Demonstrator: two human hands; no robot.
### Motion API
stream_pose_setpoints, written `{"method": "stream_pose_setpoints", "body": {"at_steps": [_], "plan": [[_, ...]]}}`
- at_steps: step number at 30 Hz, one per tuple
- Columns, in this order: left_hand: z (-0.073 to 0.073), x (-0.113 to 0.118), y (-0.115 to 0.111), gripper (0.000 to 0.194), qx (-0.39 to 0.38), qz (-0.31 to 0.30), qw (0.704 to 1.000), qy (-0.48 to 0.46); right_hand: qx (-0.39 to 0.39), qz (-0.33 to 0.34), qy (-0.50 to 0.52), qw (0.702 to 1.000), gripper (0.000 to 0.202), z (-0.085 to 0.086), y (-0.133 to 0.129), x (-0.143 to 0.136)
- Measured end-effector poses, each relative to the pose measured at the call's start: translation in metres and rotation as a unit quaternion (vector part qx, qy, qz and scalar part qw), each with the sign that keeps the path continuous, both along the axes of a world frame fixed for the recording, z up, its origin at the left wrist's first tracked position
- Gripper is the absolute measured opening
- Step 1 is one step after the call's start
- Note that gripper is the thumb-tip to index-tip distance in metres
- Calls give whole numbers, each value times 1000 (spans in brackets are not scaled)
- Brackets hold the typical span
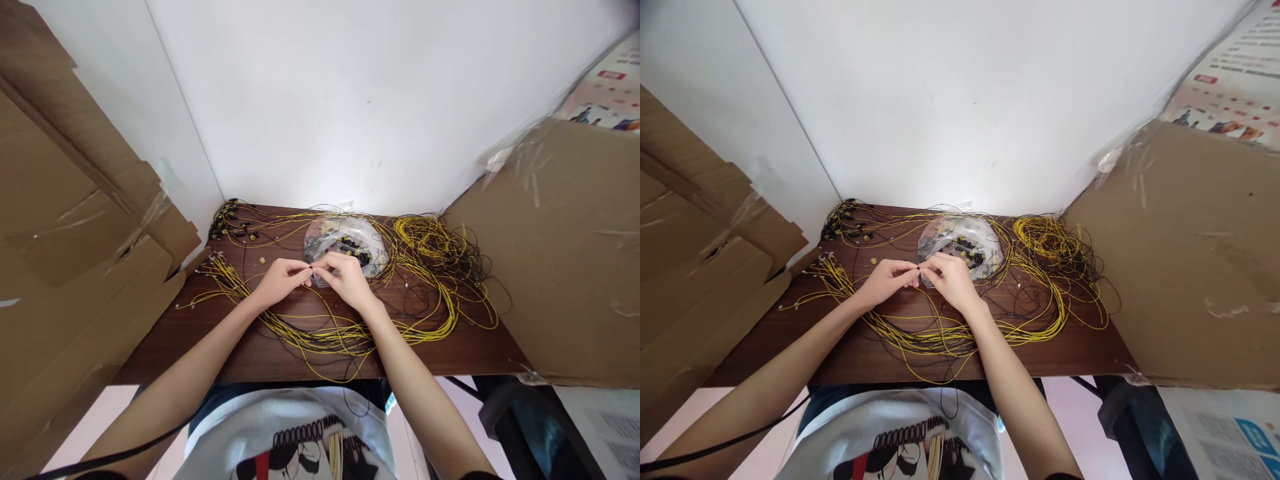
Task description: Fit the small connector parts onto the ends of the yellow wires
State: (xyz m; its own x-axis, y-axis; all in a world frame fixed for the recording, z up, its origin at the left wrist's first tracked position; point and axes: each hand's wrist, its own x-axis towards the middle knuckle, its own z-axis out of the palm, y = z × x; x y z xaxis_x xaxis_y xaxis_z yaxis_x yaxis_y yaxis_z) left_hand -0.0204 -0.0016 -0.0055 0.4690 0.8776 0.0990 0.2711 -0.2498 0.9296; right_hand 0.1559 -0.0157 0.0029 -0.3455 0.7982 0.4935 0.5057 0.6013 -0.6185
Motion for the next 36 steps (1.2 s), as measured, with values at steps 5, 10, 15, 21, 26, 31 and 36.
{"method": "stream_pose_setpoints", "body": {"at_steps": [5, 10, 15, 21, 26, 31, 36], "plan": [[2, 0, 0, 31, -7, -4, 1000, -12, 0, -1, 0, 1000, 7, -1, 0, -1], [3, -1, 1, 35, -14, -5, 1000, -26, -1, 0, -3, 1000, 9, -1, -1, -2], [4, -1, 2, 38, -20, -3, 999, -27, 0, 2, 1, 1000, 8, -1, -1, -3], [5, -1, 2, 38, -22, -1, 999, -28, -1, 1, 2, 1000, 7, 0, -3, -4], [7, -1, 1, 38, -21, 3, 999, -24, -9, 2, -2, 1000, 8, 2, -3, -4], [8, 0, 0, 34, -45, 19, 998, -42, -19, -25, 13, 999, 9, 4, 2, 9], [7, 0, 1, 34, -67, 29, 996, -53, -29, -173, -10, 984, 14, 1, 11, 33]]}}
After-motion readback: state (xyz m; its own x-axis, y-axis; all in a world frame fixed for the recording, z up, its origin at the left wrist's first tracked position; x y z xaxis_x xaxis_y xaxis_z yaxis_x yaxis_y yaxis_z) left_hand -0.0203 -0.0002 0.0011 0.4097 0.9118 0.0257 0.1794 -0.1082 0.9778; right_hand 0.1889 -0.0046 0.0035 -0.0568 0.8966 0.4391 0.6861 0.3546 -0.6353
